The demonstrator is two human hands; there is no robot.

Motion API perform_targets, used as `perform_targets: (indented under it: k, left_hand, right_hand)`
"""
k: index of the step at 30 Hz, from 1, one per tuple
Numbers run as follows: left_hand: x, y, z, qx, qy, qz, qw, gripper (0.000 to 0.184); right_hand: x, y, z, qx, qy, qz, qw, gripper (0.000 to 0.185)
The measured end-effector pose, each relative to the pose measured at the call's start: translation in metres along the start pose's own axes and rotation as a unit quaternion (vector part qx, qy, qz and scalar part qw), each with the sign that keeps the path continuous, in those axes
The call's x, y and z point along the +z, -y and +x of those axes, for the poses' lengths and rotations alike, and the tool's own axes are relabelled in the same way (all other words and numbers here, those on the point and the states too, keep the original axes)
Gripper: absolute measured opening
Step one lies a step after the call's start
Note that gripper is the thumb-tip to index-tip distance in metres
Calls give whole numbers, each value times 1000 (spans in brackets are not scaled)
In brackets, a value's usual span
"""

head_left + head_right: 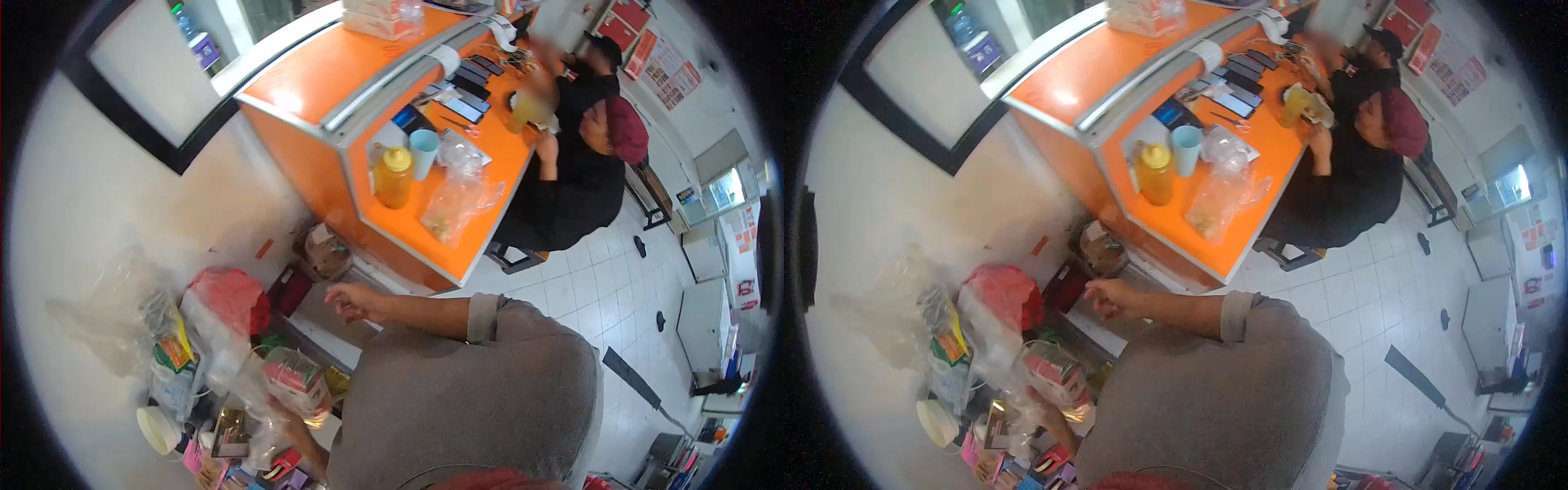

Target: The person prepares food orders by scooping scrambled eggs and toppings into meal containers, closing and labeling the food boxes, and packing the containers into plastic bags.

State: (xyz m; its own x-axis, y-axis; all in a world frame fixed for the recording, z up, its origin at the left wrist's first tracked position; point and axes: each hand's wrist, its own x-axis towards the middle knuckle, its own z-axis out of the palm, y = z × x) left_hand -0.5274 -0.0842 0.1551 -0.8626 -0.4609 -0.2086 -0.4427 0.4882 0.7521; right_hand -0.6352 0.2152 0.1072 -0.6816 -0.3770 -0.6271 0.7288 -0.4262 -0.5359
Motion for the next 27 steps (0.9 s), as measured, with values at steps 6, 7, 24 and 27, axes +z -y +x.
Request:
perform_targets:
  k: [6, 7, 24, 27]
  left_hand:
    - [-20, 123, -41, -37, -72, 2, 997, 55]
    - [-26, 145, -53, -56, -88, -2, 995, 54]
    - [48, 304, -151, -344, -290, -27, 893, 42]
    - [-11, 240, -142, -387, -331, -166, 845, 37]
  right_hand:
    - [73, -30, 52, -35, -39, -46, 998, 27]
    - [101, -41, 61, -43, -32, -92, 994, 25]
    - [533, -245, 179, -391, 621, -524, 432, 14]
    - [596, -332, 252, -311, 681, -635, 190, 16]
